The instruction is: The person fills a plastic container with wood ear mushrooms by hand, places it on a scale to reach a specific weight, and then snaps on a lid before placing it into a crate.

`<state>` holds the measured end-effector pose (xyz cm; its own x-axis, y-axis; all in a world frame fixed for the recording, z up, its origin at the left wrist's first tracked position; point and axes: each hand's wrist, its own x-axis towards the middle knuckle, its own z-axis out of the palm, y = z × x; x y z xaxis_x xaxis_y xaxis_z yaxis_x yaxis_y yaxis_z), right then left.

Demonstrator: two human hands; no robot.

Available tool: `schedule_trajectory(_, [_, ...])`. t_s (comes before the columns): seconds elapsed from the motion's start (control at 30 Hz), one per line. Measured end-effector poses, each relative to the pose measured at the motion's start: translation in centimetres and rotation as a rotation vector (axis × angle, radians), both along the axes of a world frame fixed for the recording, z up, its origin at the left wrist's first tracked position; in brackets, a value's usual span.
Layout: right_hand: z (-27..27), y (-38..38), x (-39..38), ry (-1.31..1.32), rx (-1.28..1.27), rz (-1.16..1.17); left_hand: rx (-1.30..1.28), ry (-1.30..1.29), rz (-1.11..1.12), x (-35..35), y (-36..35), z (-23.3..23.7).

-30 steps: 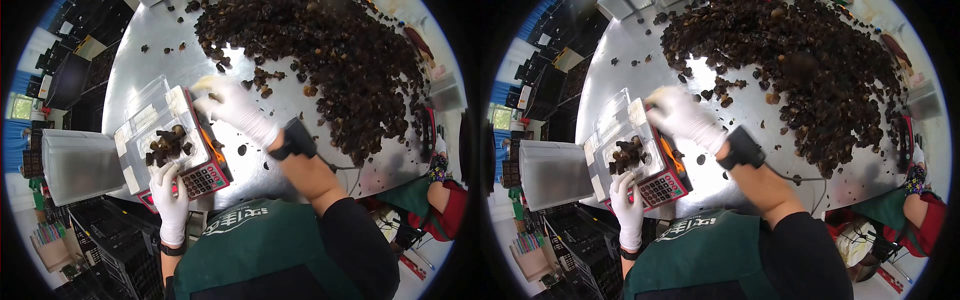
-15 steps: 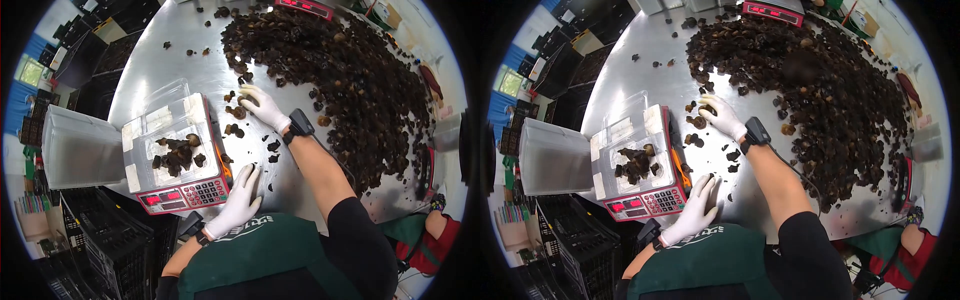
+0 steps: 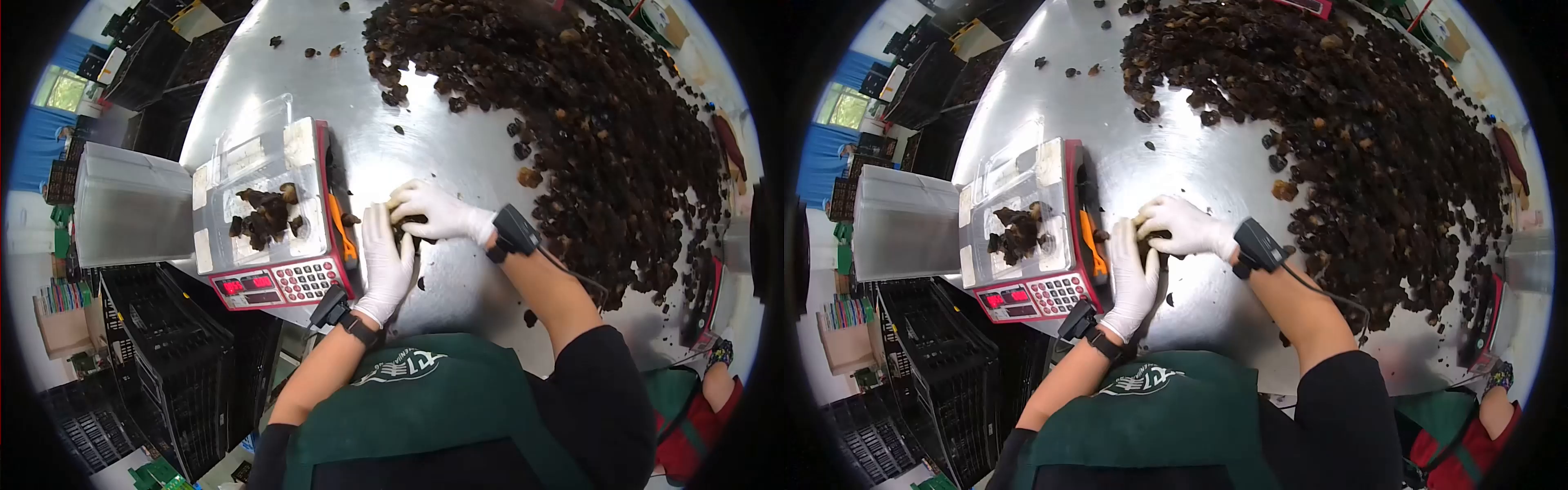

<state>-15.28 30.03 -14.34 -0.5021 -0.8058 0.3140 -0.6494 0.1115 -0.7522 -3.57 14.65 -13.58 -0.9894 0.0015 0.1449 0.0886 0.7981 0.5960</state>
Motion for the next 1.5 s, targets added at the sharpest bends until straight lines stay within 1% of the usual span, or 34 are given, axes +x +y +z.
schedule_trajectory(0.03, [-0.2,1.2,1.4,-0.014,0.041,-0.031,0.101,0.004,-0.071,0.9,0.4,-0.4])
schedule_trajectory(0.07, [-0.1,2.4,3.2,-0.055,-0.010,-0.059,0.148,-0.016,-0.116,2.2,1.0,-0.1])
schedule_trajectory(0.1, [0.1,3.8,4.8,-0.121,0.027,-0.060,0.194,-0.038,-0.167,3.5,1.6,0.3])
schedule_trajectory(0.13, [0.7,4.9,6.1,-0.126,0.039,-0.062,0.161,-0.026,-0.250,4.2,1.5,0.3])
schedule_trajectory(0.17, [1.2,5.8,7.3,-0.132,0.053,-0.068,0.171,-0.046,-0.262,4.9,1.2,0.5])
schedule_trajectory(0.23, [2.8,7.7,8.2,-0.482,-0.018,-0.153,0.191,-0.086,-0.297,5.6,0.3,1.3])
schedule_trajectory(0.3, [4.4,8.9,8.1,-0.617,-0.185,-0.490,-0.014,-0.046,-0.279,5.6,-0.3,1.7])
schedule_trajectory(0.37, [1.6,9.4,6.9,-0.218,-0.056,-0.621,-0.082,-0.051,-0.330,5.6,0.0,1.3])
schedule_trajectory(0.4, [0.2,8.9,7.4,0.020,0.059,-0.634,-0.047,-0.049,-0.352,5.6,0.5,0.8])
schedule_trajectory(0.43, [-0.5,8.2,7.8,0.258,0.181,-0.641,-0.082,-0.043,-0.386,5.5,1.4,1.0])
schedule_trajectory(0.47, [0.4,7.3,8.7,0.167,0.159,-0.577,-0.005,-0.044,-0.408,5.8,2.3,0.8])
schedule_trajectory(0.5, [0.6,6.6,9.8,0.010,0.070,-0.479,0.074,-0.051,-0.432,6.2,3.3,0.6])
schedule_trajectory(0.53, [0.6,6.4,11.1,-0.055,0.069,-0.502,0.084,-0.033,-0.442,6.6,4.7,1.1])
schedule_trajectory(0.57, [0.5,6.6,12.5,-0.127,0.068,-0.532,0.198,-0.054,-0.388,7.8,6.1,0.8])
schedule_trajectory(0.63, [0.0,8.9,14.6,-0.162,0.031,-0.522,0.251,-0.124,-0.402,9.5,7.6,-0.8])
schedule_trajectory(0.67, [-0.1,10.3,16.0,-0.193,0.016,-0.535,0.155,-0.045,-0.452,10.4,8.3,-0.6])
schedule_trajectory(0.77, [0.4,14.2,20.5,-0.126,0.009,-0.630,0.214,-0.085,-0.587,12.5,10.9,-1.2])
schedule_trajectory(0.83, [0.3,16.6,23.7,-0.095,0.058,-0.701,0.206,-0.074,-0.684,14.1,12.7,-1.2])
schedule_trajectory(0.9, [0.7,18.6,27.4,-0.118,0.073,-0.795,0.288,-0.121,-0.775,15.8,14.5,-2.0])
schedule_trajectory(0.97, [1.2,20.2,31.4,-0.179,0.072,-0.924,0.305,-0.111,-0.876,17.4,16.4,-2.0])
schedule_trajectory(1.0, [1.7,20.9,33.4,-0.170,0.106,-0.996,0.314,-0.066,-0.935,18.3,17.5,-2.1])
schedule_trajectory(1.03, [1.8,21.4,35.3,-0.170,0.098,-1.077,0.322,-0.188,-0.994,19.2,18.6,-2.1])
schedule_trajectory(1.07, [2.8,22.0,37.5,-0.208,0.091,-1.150,0.294,-0.173,-1.066,20.1,19.6,-1.6])
schedule_trajectory(1.1, [3.0,22.4,40.0,-0.245,0.110,-1.271,0.349,-0.194,-1.126,21.0,20.8,-1.0])
schedule_trajectory(1.13, [2.6,23.3,42.3,-0.260,0.155,-1.323,0.431,-0.183,-1.198,22.2,21.7,-1.3])
schedule_trajectory(1.17, [3.2,23.8,44.2,-0.244,0.227,-1.405,0.389,-0.276,-1.349,22.6,22.8,-1.3])
schedule_trajectory(1.23, [4.3,24.9,47.6,-0.319,0.273,-1.475,0.480,-0.383,-1.526,23.8,23.6,-0.6])
schedule_trajectory(1.27, [4.3,25.5,49.0,-0.267,0.349,-1.477,0.461,-0.314,-1.577,23.6,23.4,-0.3])
schedule_trajectory(1.3, [4.4,25.9,49.5,-0.211,0.422,-1.472,0.437,-0.240,-1.622,23.3,23.2,0.2])
schedule_trajectory(1.33, [4.6,25.9,48.8,-0.194,0.389,-1.524,0.396,-0.236,-1.618,22.1,22.8,1.4])
schedule_trajectory(1.4, [5.2,25.7,46.6,-0.164,0.308,-1.625,0.345,-0.290,-1.497,19.4,21.3,2.2])
schedule_trajectory(1.43, [5.4,25.5,44.6,-0.116,0.289,-1.625,0.319,-0.312,-1.429,17.9,20.3,2.7])
schedule_trajectory(1.47, [5.7,25.1,41.7,-0.064,0.265,-1.623,0.297,-0.268,-1.351,16.3,19.1,3.9])
schedule_trajectory(1.5, [5.9,24.8,38.7,-0.011,0.239,-1.619,0.300,-0.238,-1.296,14.8,17.6,3.9])
